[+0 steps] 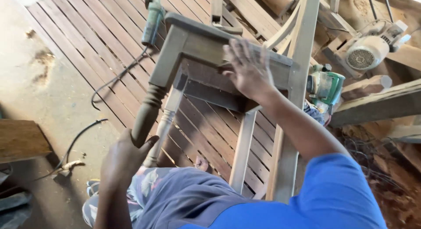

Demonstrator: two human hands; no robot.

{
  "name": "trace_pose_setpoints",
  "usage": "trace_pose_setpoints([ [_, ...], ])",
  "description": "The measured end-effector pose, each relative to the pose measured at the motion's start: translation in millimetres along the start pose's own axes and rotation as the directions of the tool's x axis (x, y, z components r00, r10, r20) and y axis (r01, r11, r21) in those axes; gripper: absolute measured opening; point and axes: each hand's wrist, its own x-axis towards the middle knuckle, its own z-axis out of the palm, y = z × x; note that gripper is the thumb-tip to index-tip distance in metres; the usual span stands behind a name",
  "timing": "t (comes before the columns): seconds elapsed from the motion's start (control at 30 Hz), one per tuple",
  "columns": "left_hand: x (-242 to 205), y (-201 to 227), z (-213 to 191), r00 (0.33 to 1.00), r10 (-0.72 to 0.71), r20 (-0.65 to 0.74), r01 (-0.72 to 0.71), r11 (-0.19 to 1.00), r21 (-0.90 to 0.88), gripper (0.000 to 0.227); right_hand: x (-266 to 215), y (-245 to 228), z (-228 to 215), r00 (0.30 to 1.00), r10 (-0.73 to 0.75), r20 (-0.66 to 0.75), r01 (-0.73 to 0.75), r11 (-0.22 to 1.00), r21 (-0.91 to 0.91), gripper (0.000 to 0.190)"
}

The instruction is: The person sands the legs and frame of a wooden chair using a sanding block. They rotate the chair to access different sides and smooth the surfaces.

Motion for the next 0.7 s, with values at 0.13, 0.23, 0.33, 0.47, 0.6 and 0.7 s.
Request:
trace_pose_setpoints([
  [0.13,-3,-7,4,0.999,0.039,-0.015,-0.039,0.999,-0.005,0.059,64,-50,-17,0.981,-0.193,-0.008,0.193,0.981,0.0,0.065],
  [0.23,-2,-12,7,0.998,0.045,-0.035,-0.046,0.999,-0.006,0.058,78,-43,13,0.932,-0.344,-0.113,0.353,0.933,0.068,0.059],
  [0.33,-6,-9,1,1.0,0.024,-0.003,-0.024,1.0,-0.014,0.058,17,-23,-6,0.944,-0.323,-0.066,0.329,0.938,0.106,0.078],
  [0.47,0,-11,1,0.999,0.028,0.016,-0.028,1.0,-0.01,0.061,-32,21,-3,0.981,-0.196,-0.002,0.193,0.965,0.178,0.073],
  [0.6,-1,-9,-1,1.0,0.007,0.017,-0.007,1.0,-0.004,0.061,-17,17,6,0.993,-0.12,0.01,0.117,0.979,0.168,0.067],
  [0.7,-1,-6,0,1.0,0.016,-0.003,-0.016,1.0,-0.015,0.057,24,-2,8,0.975,-0.195,-0.107,0.21,0.966,0.151,0.068],
])
